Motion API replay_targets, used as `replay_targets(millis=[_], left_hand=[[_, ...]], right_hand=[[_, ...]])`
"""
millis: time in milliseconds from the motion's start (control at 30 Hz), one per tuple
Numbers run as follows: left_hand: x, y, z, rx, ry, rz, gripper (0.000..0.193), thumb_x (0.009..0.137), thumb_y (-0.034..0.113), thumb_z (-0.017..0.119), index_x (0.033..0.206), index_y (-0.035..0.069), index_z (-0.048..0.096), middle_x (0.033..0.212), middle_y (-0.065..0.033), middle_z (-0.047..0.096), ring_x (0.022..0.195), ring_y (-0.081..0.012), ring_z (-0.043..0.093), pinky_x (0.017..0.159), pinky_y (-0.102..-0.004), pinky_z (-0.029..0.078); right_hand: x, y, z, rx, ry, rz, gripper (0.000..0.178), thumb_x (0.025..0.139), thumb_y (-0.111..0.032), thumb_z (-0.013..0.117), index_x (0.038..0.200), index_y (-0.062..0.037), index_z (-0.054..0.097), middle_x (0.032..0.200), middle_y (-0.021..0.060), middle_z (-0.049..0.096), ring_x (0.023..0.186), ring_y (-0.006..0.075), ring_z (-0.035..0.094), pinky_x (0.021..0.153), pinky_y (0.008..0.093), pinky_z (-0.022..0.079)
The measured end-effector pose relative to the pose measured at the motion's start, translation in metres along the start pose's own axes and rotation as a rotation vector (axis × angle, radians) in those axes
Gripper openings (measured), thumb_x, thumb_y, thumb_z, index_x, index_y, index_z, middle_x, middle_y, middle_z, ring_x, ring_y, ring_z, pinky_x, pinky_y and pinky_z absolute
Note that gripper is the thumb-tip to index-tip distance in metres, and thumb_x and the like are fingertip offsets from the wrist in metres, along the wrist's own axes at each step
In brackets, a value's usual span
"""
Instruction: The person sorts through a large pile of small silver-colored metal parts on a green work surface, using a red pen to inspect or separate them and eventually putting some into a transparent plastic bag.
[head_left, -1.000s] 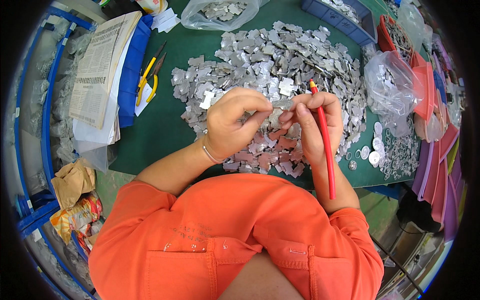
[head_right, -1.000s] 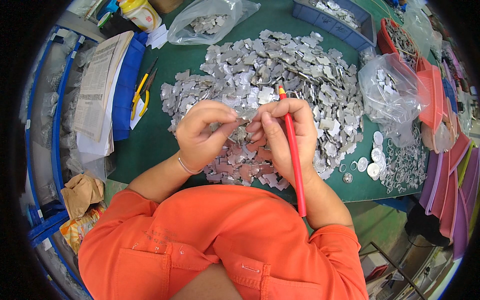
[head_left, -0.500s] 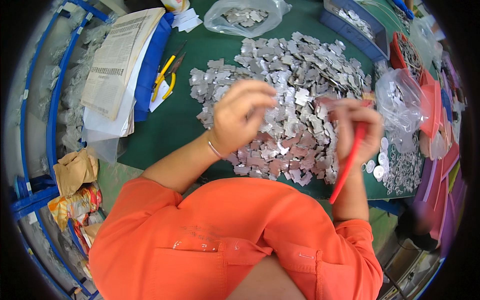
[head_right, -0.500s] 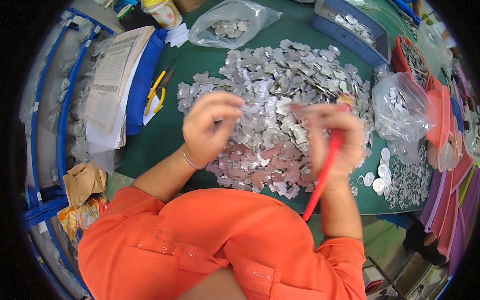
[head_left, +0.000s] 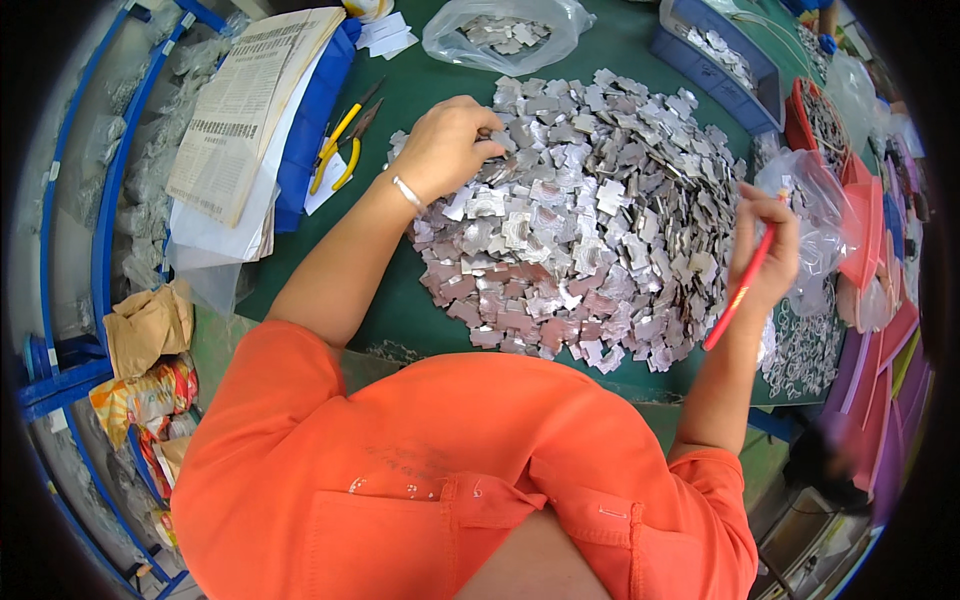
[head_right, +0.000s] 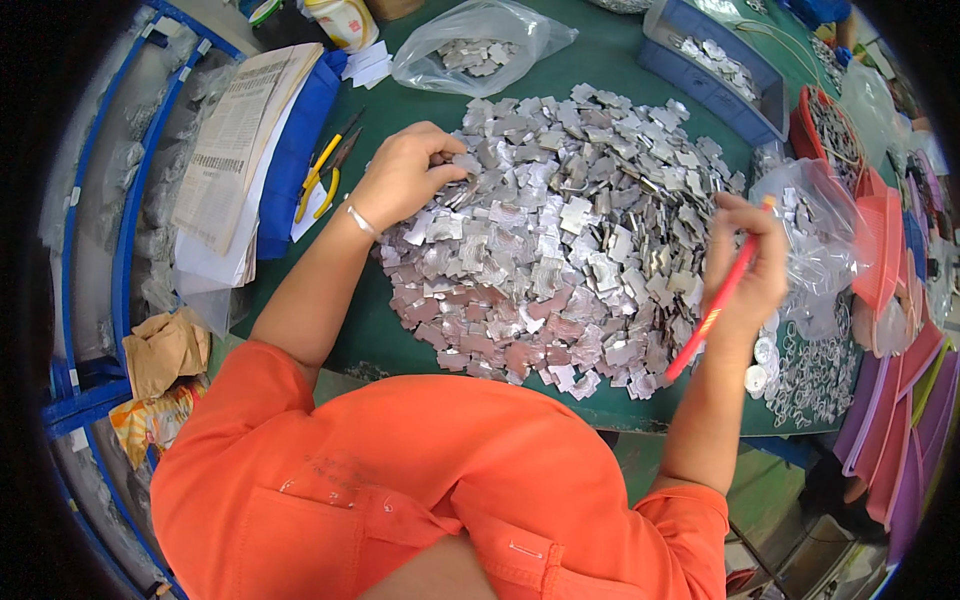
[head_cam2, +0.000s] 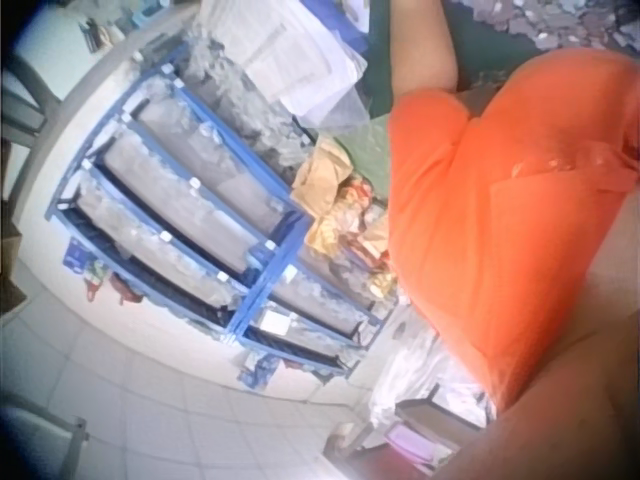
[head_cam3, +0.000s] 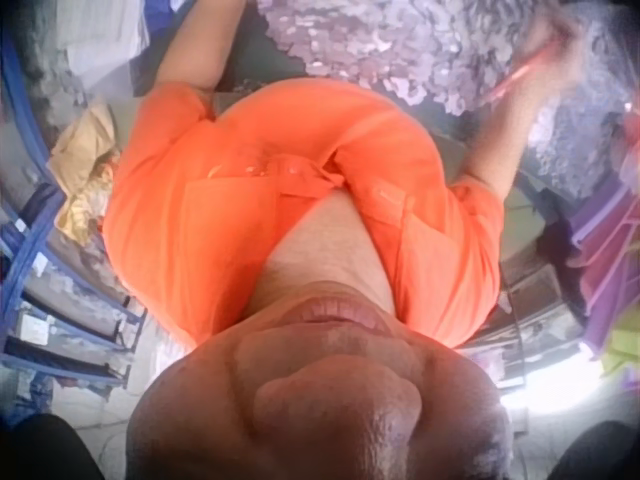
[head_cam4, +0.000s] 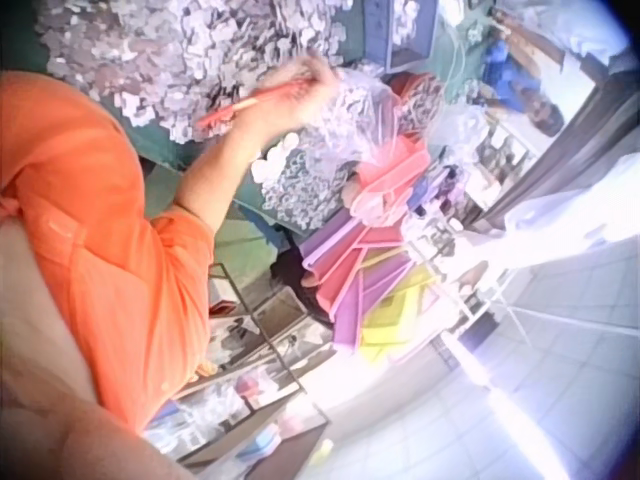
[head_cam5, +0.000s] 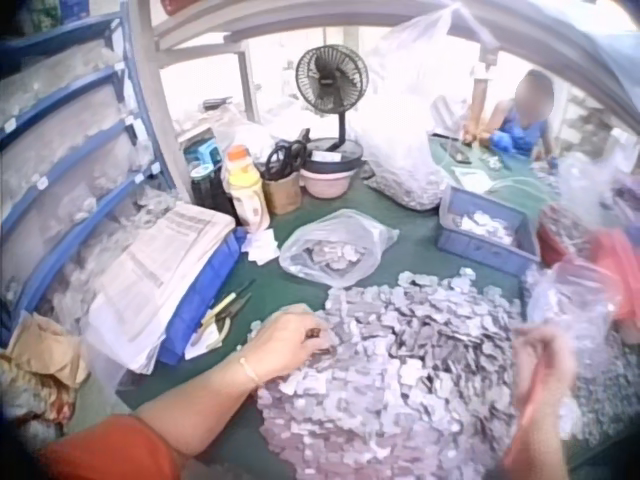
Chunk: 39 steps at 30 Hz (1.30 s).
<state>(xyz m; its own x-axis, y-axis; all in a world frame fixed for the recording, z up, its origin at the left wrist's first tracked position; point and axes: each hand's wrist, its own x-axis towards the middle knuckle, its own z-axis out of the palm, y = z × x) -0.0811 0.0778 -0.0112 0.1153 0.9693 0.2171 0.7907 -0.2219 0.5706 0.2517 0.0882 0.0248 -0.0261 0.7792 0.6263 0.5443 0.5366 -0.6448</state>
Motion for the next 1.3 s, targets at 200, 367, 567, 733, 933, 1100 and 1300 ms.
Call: replay_targets(millis=[200, 367, 567, 733, 933, 1100, 1300], left_hand=[[-0.023, 0.056, 0.005, -0.741, -0.089, -0.117, 0.027, 0.074, -0.002, 0.066, 0.101, -0.002, 0.060, 0.091, -0.0047, 0.060, 0.080, -0.0105, 0.058, 0.071, -0.0220, 0.048], [-0.042, 0.084, 0.017, -1.242, -0.141, -0.200, 0.031, 0.077, -0.004, 0.064, 0.107, -0.004, 0.056, 0.092, -0.0064, 0.062, 0.079, -0.0094, 0.059, 0.070, -0.0207, 0.049], [-0.045, 0.088, 0.018, -1.382, -0.216, -0.339, 0.031, 0.079, -0.003, 0.061, 0.109, -0.005, 0.052, 0.090, -0.0110, 0.062, 0.076, -0.0143, 0.062, 0.069, -0.0235, 0.051], [-0.045, 0.085, 0.019, -1.445, -0.214, -0.348, 0.027, 0.082, 0.001, 0.060, 0.108, -0.005, 0.053, 0.089, -0.0104, 0.062, 0.074, -0.0137, 0.062, 0.067, -0.0238, 0.052], [-0.045, 0.082, 0.017, -1.443, -0.216, -0.418, 0.020, 0.087, 0.012, 0.058, 0.100, -0.003, 0.057, 0.082, -0.0093, 0.063, 0.070, -0.0140, 0.063, 0.063, -0.0238, 0.052], [-0.046, 0.081, 0.016, -1.433, -0.242, -0.441, 0.019, 0.088, 0.014, 0.056, 0.097, -0.003, 0.058, 0.080, -0.0088, 0.063, 0.068, -0.0147, 0.063, 0.061, -0.0245, 0.052], [-0.046, 0.084, 0.015, -1.421, -0.219, -0.421, 0.017, 0.087, 0.010, 0.057, 0.098, -0.003, 0.058, 0.080, -0.0092, 0.062, 0.068, -0.0159, 0.063, 0.061, -0.0265, 0.053]], right_hand=[[-0.035, -0.051, 0.051, 0.521, -0.296, 0.331, 0.015, 0.080, 0.002, 0.060, 0.091, -0.0016, 0.051, 0.095, 0.0096, 0.062, 0.083, 0.0131, 0.059, 0.073, 0.0244, 0.047], [-0.043, -0.065, 0.061, 0.633, -0.392, 0.445, 0.020, 0.079, 0.000, 0.063, 0.092, -0.0042, 0.049, 0.082, 0.0040, 0.058, 0.067, 0.0076, 0.055, 0.058, 0.0210, 0.049], [-0.036, -0.077, 0.051, 0.771, -0.357, 0.716, 0.014, 0.083, -0.002, 0.058, 0.090, -0.0034, 0.046, 0.081, 0.0064, 0.057, 0.056, 0.0074, 0.053, 0.041, 0.0257, 0.052], [-0.042, -0.075, 0.050, 0.847, -0.348, 0.732, 0.017, 0.084, 0.000, 0.056, 0.093, -0.0035, 0.043, 0.084, 0.0093, 0.058, 0.066, 0.0105, 0.060, 0.049, 0.0243, 0.053], [-0.051, -0.074, 0.053, 0.769, -0.268, 0.468, 0.022, 0.079, 0.008, 0.059, 0.090, -0.0028, 0.043, 0.085, 0.0110, 0.060, 0.068, 0.0110, 0.061, 0.051, 0.0215, 0.052], [-0.057, -0.057, 0.059, 0.489, -0.194, 0.030, 0.021, 0.076, 0.009, 0.062, 0.083, -0.0028, 0.047, 0.082, 0.0137, 0.063, 0.066, 0.0110, 0.060, 0.050, 0.0217, 0.048], [-0.055, -0.060, 0.057, 0.429, -0.171, -0.022, 0.021, 0.075, 0.008, 0.064, 0.082, -0.0030, 0.048, 0.084, 0.0141, 0.065, 0.058, 0.0114, 0.059, 0.050, 0.0229, 0.048]])
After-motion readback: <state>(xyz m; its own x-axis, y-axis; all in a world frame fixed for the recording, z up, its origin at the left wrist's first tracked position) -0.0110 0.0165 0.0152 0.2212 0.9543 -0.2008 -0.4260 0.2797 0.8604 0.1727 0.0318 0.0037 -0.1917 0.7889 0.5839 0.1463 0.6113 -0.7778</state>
